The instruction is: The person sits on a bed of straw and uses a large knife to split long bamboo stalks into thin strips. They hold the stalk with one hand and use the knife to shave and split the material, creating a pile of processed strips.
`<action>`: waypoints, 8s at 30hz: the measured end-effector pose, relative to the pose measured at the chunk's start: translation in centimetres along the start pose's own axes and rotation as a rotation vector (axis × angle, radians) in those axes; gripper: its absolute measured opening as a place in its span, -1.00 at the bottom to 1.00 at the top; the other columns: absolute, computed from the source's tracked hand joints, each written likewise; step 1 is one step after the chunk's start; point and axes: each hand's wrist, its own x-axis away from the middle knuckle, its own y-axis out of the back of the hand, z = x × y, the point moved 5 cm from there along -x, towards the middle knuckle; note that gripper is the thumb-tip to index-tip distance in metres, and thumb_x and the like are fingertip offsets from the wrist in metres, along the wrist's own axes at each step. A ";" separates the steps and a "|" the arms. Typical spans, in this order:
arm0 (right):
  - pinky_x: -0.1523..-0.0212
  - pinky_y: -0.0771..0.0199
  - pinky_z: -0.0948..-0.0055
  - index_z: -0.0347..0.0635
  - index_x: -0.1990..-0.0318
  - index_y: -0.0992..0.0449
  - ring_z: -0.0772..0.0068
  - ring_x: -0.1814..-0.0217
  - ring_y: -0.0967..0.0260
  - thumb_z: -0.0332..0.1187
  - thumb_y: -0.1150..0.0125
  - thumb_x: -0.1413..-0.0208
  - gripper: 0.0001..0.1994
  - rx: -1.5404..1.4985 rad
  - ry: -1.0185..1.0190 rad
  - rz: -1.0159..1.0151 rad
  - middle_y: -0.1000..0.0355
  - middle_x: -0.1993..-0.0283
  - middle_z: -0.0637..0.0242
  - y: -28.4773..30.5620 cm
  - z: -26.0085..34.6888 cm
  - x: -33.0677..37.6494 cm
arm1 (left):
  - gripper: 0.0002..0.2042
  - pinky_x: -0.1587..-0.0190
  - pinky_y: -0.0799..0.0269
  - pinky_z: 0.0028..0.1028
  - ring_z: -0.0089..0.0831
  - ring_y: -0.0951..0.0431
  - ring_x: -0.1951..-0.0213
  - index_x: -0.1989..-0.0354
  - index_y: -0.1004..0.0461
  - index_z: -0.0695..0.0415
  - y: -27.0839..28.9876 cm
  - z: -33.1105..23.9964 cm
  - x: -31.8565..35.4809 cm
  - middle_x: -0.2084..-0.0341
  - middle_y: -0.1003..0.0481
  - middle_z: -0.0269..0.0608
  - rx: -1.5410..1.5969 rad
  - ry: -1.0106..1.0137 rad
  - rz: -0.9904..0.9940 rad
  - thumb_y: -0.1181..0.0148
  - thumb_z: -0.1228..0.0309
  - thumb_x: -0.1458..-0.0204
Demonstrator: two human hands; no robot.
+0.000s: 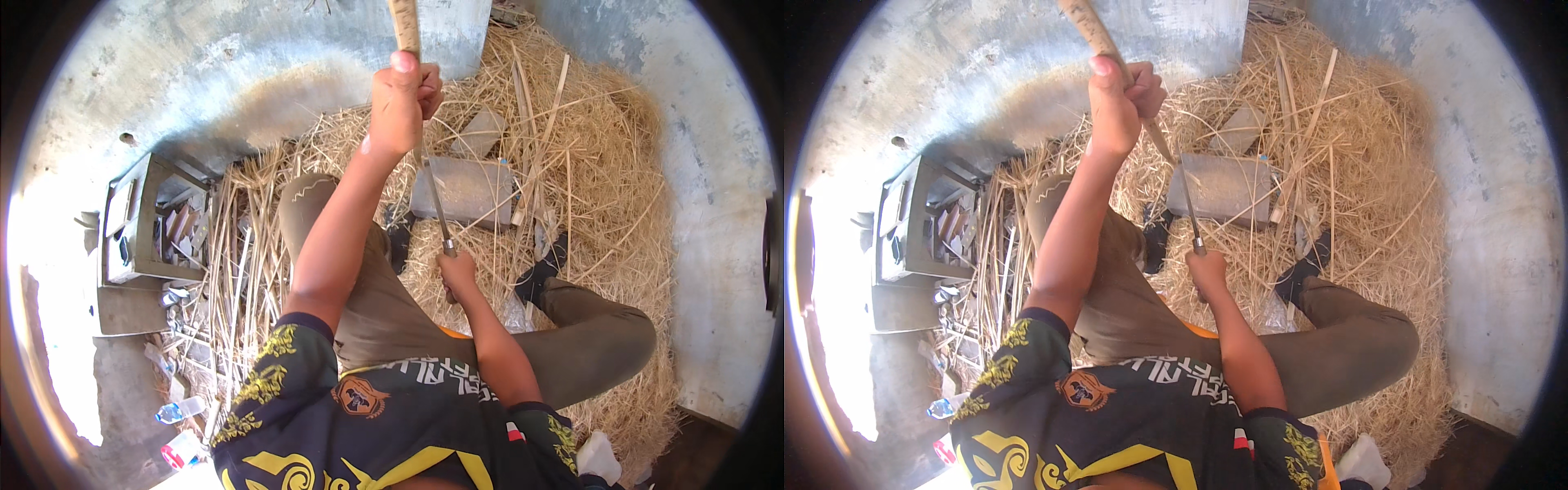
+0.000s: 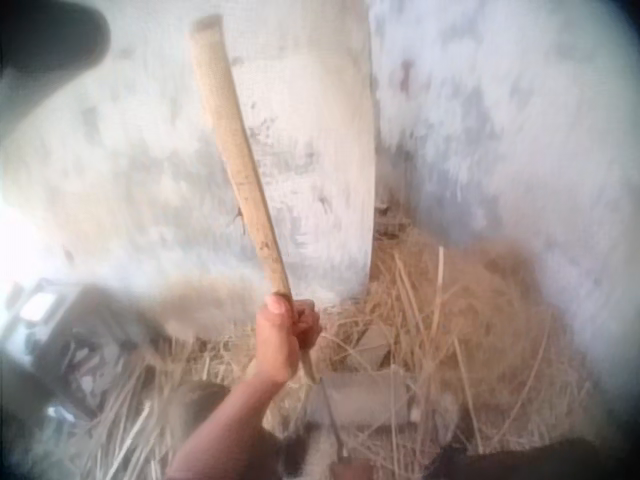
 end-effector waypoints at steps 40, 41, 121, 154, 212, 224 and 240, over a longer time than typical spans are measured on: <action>0.51 -0.28 0.29 -0.41 0.56 -0.46 0.42 0.61 -0.31 -0.30 -0.31 -0.02 -0.69 -0.406 0.518 -0.100 -0.37 0.68 0.24 5.0 10.6 5.1 | -0.25 0.62 0.29 -0.46 -0.61 0.19 0.71 0.70 0.07 -0.09 5.2 1.8 -0.9 0.79 0.12 -0.54 0.323 0.033 -0.134 0.41 -0.58 -0.03; 0.51 -0.28 0.30 -0.42 0.55 -0.46 0.42 0.61 -0.31 -0.30 -0.31 -0.03 -0.69 -0.565 0.534 -0.043 -0.37 0.67 0.24 4.8 11.2 5.6 | -0.25 0.62 0.28 -0.47 -0.62 0.18 0.71 0.71 0.07 -0.09 5.1 1.8 -0.8 0.80 0.11 -0.55 0.318 0.026 -0.129 0.40 -0.58 -0.04; 0.70 -0.16 0.45 -0.23 0.51 -0.49 0.58 0.73 -0.21 -0.44 -0.27 -0.01 -0.87 -0.553 0.711 -0.216 -0.27 0.72 0.40 4.0 7.1 -0.4 | -0.25 0.67 0.20 -0.48 -0.60 0.12 0.74 0.72 0.10 -0.05 3.4 1.1 -2.1 0.81 0.08 -0.49 0.233 0.027 -0.398 0.41 -0.53 -0.09; 0.77 -0.12 0.42 -0.16 0.54 -0.32 0.54 0.81 -0.10 -0.44 -0.19 -0.10 -0.78 -0.762 0.521 -0.175 -0.18 0.75 0.42 6.4 10.2 3.2 | -0.27 0.74 0.01 -0.55 -0.65 -0.13 0.77 0.75 -0.06 0.04 4.7 1.8 -2.2 0.82 -0.08 -0.47 0.169 -0.126 -0.548 0.20 -0.36 -0.22; 0.58 -0.27 0.27 -0.32 0.59 -0.48 0.41 0.64 -0.33 -0.31 -0.31 -0.01 -0.73 0.123 0.600 -0.249 -0.40 0.66 0.27 5.5 9.6 1.5 | -0.28 0.71 0.11 -0.53 -0.63 -0.01 0.76 0.74 0.04 -0.02 3.1 2.3 -4.4 0.81 -0.01 -0.48 0.110 -0.124 -0.434 0.28 -0.38 -0.22; 0.53 -0.37 0.18 -0.41 0.52 -0.49 0.17 0.60 -0.41 -0.24 -0.27 0.08 -0.68 0.210 0.117 -0.346 -0.43 0.62 0.12 2.9 -2.6 -4.7 | -0.35 0.71 -0.07 -0.57 -0.64 -0.17 0.74 0.69 -0.15 0.08 2.5 2.9 -5.0 0.77 -0.15 -0.45 0.226 -0.057 -0.389 0.14 -0.21 -0.30; 0.75 -0.16 0.30 -0.22 0.64 -0.36 0.43 0.81 -0.19 -0.32 -0.25 -0.04 -0.70 -0.155 0.026 0.057 -0.28 0.76 0.32 1.6 2.4 -1.6 | -0.24 0.63 0.24 -0.50 -0.59 0.16 0.71 0.71 0.09 -0.08 2.2 2.9 -5.4 0.79 0.10 -0.53 0.336 0.138 0.079 0.48 -0.60 -0.01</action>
